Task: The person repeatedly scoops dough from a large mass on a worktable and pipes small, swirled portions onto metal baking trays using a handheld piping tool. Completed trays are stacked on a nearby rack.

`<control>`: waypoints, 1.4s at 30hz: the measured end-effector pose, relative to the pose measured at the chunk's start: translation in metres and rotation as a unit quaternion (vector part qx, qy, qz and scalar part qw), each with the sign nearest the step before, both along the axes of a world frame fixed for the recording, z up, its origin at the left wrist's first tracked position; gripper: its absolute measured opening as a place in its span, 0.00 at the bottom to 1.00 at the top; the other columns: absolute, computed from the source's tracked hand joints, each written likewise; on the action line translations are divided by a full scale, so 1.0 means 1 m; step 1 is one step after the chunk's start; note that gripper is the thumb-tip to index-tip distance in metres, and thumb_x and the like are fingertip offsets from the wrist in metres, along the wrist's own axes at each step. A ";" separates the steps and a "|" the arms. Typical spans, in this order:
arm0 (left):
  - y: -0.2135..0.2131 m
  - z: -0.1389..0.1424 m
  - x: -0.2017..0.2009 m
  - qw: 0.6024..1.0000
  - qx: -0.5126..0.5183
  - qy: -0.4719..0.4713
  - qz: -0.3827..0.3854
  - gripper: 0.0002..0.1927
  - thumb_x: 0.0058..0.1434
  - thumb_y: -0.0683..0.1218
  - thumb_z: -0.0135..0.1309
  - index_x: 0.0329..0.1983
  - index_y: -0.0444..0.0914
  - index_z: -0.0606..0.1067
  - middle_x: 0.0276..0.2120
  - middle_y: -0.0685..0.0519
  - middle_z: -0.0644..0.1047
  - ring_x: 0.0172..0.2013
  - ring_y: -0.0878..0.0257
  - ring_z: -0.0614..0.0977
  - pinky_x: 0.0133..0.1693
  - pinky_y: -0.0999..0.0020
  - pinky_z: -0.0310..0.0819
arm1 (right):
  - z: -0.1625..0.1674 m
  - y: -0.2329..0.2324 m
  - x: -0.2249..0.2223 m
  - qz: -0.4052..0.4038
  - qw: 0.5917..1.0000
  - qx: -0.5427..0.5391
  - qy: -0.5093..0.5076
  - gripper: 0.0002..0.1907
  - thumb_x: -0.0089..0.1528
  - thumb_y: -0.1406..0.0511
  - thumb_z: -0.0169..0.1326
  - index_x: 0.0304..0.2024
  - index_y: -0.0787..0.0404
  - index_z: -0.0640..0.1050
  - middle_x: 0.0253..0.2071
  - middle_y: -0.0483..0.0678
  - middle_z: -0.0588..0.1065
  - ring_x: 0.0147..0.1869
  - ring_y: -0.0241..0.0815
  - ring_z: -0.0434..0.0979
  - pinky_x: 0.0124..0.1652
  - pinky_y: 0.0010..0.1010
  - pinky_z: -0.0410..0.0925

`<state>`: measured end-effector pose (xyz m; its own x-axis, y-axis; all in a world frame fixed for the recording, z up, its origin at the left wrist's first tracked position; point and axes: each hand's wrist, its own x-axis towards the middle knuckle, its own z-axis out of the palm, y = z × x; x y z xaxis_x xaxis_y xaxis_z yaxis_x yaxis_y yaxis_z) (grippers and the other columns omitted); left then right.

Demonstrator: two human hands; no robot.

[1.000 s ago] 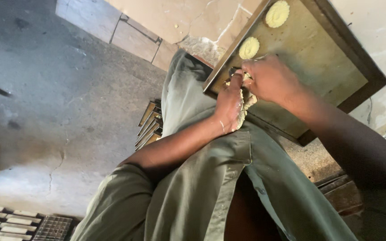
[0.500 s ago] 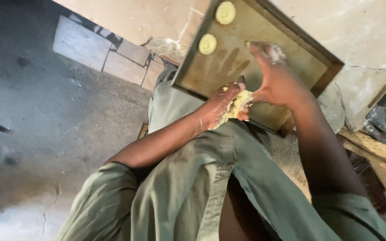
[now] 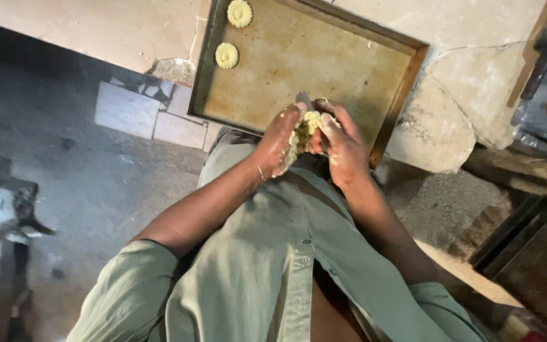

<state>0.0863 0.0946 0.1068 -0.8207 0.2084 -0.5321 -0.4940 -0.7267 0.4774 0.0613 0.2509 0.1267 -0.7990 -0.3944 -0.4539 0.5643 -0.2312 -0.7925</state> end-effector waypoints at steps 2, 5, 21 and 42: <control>0.008 0.008 0.004 1.000 0.005 0.001 -0.013 0.22 0.72 0.59 0.42 0.42 0.35 0.71 0.28 0.48 0.76 0.27 0.57 0.79 0.33 0.63 0.77 | 0.006 -0.006 0.002 -0.013 0.997 0.068 -0.015 0.21 0.74 0.55 0.48 0.65 0.56 0.72 0.28 0.47 0.66 0.26 0.34 0.65 0.28 0.28 0.64; 0.011 0.016 0.008 0.998 -0.031 0.012 -0.058 0.19 0.72 0.58 0.44 0.44 0.37 0.70 0.28 0.50 0.75 0.27 0.59 0.78 0.32 0.63 0.76 | 0.023 -0.015 -0.004 -0.021 0.988 0.155 0.015 0.22 0.72 0.52 0.43 0.62 0.56 0.69 0.29 0.50 0.67 0.17 0.36 0.64 0.17 0.30 0.61; -0.178 0.005 -0.014 0.994 -0.076 -0.058 -0.046 0.18 0.71 0.58 0.40 0.49 0.42 0.72 0.32 0.56 0.76 0.30 0.64 0.79 0.29 0.63 0.75 | 0.083 -0.175 -0.009 0.163 0.721 0.367 0.564 0.37 0.64 0.69 0.56 0.72 0.72 0.57 0.67 0.64 0.68 0.73 0.65 0.65 0.71 0.53 0.57; -0.280 -0.001 -0.064 0.991 -0.130 0.034 -0.015 0.21 0.69 0.60 0.49 0.42 0.38 0.68 0.29 0.46 0.76 0.30 0.52 0.81 0.36 0.59 0.76 | -0.026 0.105 -0.068 0.001 0.509 0.860 0.050 0.25 0.61 0.56 0.57 0.54 0.66 0.79 0.48 0.70 0.78 0.55 0.71 0.75 0.52 0.66 0.62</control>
